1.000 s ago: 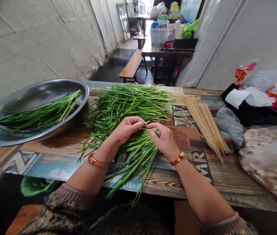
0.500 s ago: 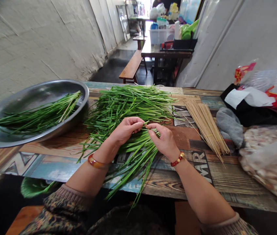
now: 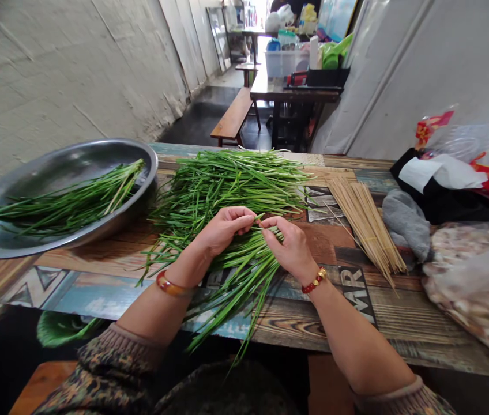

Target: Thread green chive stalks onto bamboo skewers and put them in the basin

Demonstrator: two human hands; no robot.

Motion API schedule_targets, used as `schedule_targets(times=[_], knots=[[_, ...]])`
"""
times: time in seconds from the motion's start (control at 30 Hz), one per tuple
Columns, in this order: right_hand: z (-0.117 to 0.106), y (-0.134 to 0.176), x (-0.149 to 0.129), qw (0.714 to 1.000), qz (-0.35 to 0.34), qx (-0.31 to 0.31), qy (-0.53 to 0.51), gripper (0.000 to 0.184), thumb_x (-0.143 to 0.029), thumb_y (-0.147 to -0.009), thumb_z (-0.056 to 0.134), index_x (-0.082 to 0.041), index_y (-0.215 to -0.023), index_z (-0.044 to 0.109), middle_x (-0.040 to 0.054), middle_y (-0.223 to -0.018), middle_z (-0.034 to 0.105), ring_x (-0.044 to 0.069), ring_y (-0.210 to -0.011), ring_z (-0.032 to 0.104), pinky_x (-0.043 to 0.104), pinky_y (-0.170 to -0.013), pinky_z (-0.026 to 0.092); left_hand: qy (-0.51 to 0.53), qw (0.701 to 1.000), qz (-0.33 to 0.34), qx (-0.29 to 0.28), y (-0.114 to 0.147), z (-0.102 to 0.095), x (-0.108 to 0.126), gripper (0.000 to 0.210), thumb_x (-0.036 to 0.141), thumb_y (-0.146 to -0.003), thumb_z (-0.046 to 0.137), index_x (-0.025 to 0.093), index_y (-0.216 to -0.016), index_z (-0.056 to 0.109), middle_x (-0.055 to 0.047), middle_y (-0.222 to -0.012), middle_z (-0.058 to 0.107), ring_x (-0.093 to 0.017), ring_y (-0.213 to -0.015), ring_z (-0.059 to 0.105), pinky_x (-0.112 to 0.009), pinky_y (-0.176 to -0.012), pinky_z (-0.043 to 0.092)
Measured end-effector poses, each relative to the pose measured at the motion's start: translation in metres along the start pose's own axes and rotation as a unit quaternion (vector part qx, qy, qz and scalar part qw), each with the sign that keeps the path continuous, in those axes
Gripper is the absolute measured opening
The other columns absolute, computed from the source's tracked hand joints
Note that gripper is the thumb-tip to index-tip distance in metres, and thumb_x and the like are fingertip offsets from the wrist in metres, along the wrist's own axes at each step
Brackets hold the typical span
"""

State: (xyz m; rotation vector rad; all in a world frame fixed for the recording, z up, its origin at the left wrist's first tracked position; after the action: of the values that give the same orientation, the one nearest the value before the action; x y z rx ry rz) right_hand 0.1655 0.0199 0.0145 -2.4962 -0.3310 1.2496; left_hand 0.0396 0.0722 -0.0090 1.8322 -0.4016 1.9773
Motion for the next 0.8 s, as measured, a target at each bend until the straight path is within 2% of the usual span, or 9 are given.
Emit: schedule_targets(times=[0.2,0.4,0.8], knots=[[-0.001,0.0,-0.002,1.0,-0.01,0.001,-0.004,0.014,-0.026,-0.086,0.053,-0.023,-0.091,0.065,0.003,-0.092,0.073,0.019,-0.083,0.068,0.031,-0.079,0.052,0.046,0.999,-0.008,-0.003,0.0,0.001,-0.001,0.026,0.036,-0.071,0.069,0.011,-0.069,0.063,0.003,-0.057,0.049,-0.005,-0.052,0.038,-0.02,-0.049,0.024],[-0.001,0.001,-0.003,1.0,-0.009,0.002,-0.002,0.014,-0.026,-0.086,0.053,-0.022,-0.091,0.065,0.0035,-0.091,0.073,0.019,-0.083,0.068,0.03,-0.078,0.051,0.042,0.999,-0.011,-0.005,0.0,0.002,-0.002,0.026,0.036,-0.071,0.069,0.011,-0.07,0.062,0.003,-0.057,0.05,-0.005,-0.052,0.038,-0.02,-0.049,0.024],[0.001,0.001,0.002,1.0,0.006,0.008,-0.003,0.015,-0.027,-0.087,0.052,-0.021,-0.091,0.065,0.0042,-0.091,0.073,0.019,-0.084,0.067,0.031,-0.078,0.05,-0.068,0.997,0.026,0.028,0.003,0.002,0.011,0.02,0.03,-0.074,0.062,0.01,-0.07,0.063,0.003,-0.056,0.05,-0.006,-0.052,0.038,-0.02,-0.05,0.026]])
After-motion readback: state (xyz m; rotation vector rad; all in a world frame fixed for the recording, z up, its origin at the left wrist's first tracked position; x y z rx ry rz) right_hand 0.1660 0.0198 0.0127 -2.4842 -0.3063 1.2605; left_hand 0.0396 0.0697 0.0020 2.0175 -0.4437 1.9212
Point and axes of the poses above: each hand's wrist, its own y-axis away from the middle knuckle, its own z-axis out of the palm, x = y × z, the point moved 8 cm from there along -y, towards the middle knuckle
